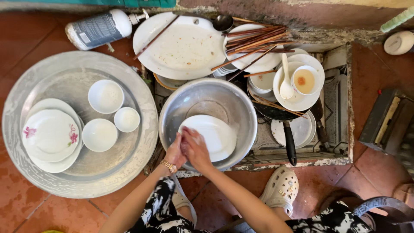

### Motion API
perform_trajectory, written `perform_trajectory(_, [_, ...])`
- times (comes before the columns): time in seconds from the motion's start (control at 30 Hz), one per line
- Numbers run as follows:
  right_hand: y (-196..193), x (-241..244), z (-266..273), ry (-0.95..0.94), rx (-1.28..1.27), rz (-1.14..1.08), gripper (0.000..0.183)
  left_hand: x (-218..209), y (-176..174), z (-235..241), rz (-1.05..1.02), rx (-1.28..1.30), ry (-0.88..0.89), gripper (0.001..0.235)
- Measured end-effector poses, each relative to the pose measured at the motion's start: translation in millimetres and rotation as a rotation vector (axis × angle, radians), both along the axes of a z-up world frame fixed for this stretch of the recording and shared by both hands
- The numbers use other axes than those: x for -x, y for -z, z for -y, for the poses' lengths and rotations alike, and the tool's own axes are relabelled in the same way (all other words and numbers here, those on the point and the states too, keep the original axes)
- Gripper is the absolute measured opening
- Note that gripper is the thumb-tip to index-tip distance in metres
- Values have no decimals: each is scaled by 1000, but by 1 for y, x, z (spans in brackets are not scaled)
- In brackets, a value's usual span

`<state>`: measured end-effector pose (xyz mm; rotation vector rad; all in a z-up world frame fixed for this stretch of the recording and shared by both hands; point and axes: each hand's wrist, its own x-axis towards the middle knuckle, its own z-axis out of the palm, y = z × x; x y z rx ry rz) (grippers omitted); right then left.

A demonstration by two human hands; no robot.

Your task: The person washes various dishes including plates, bowls, and chopsticks using a red scrubber and water in a metal basin. The person scrubs each item and places them into a larger basin after cleaning.

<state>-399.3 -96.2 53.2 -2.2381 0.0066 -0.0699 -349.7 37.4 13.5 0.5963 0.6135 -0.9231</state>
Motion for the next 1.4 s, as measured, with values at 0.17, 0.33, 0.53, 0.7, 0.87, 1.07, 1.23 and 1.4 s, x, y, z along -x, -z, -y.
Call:
perform_trajectory(0.17, [25, -11, 46, 173, 278, -31, 47, -3, -17, -9, -17, -110, 72, 79])
perform_trajectory(0.33, [8, 17, 62, -30, 1189, -412, 48, -18, -21, -2, 12, -143, 106, 86])
perform_trajectory(0.53, [-11, -22, -1, -12, -179, 20, 48, -17, -15, 11, 255, 93, 93, 91])
perform_trajectory(0.7, [17, -54, 61, 209, 124, -41, 50, -16, -27, 8, 69, -95, 187, 92])
perform_trajectory(0.87, [16, 21, 38, 425, 238, -119, 59, -19, -17, 12, 56, -99, 182, 95])
perform_trajectory(1.07, [9, -30, 9, 17, -54, 44, 52, -13, 10, 19, 264, 12, 122, 93])
perform_trajectory(1.23, [7, -64, 75, 254, 183, -79, 50, -3, 4, 26, 46, -261, 242, 81])
perform_trajectory(1.4, [-19, 8, 56, 239, 1, -158, 44, -10, 30, 42, 104, -402, 245, 61])
